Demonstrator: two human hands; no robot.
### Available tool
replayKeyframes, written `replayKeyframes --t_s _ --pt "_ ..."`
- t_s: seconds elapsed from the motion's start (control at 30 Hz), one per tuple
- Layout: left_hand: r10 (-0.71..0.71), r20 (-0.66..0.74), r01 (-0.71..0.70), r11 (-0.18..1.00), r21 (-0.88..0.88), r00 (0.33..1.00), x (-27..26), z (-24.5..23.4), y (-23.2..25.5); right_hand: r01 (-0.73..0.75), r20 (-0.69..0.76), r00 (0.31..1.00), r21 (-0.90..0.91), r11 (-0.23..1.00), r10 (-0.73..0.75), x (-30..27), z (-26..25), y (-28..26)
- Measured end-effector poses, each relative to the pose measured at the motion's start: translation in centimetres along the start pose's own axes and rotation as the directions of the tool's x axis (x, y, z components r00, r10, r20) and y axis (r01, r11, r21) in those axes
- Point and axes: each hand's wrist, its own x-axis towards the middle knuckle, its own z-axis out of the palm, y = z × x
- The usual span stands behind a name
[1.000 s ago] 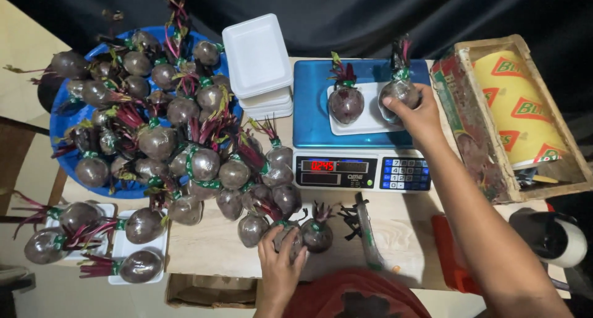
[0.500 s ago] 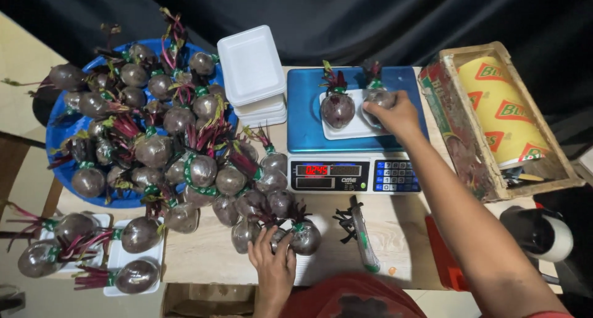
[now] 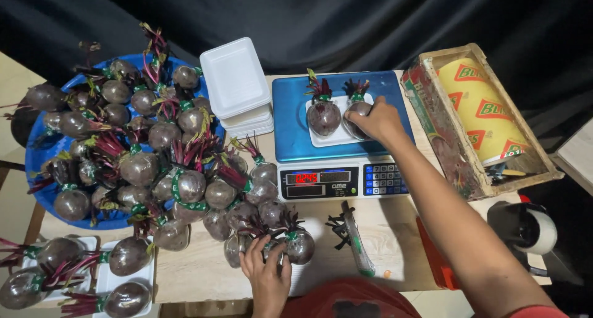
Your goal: The person is weighing wrapped produce on a digital scale and trimming the stems using scissors.
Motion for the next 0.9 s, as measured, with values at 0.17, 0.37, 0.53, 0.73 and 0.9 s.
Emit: replayKeyframes --t_s 0.17,0.37,0.53,0.73,0.9 --pt "-0.021 -0.019 0.021 1.000 0.016 1.000 0.1 0.2 0.1 0.029 0.017 0.999 -0.025 0.999 -0.029 -2.3 -1.8 -0.8" --pt "-0.170 -0.088 0.175 0.983 0.051 0.982 0.4 -0.5 0.4 -0.044 -0.024 0.998 0.274 0.961 0.052 -4.7 -3.5 2.0" --pt "-0.210 -0.091 0.214 0.976 0.028 0.973 0.7 -1.4 0.9 -0.041 -0.064 0.995 0.461 0.887 0.080 -8.1 -2.0 7.3" --pt "-0.310 -0.025 0.311 0.949 0.043 0.950 0.3 -2.1 1.2 -0.045 -0.054 0.992 0.699 0.713 0.115 -10.4 1.2 13.9" --pt "-0.352 -0.004 0.352 0.933 0.076 0.936 -1.1 -2.0 0.4 -0.052 -0.035 0.993 0.728 0.684 0.113 -11.4 2.3 17.0"
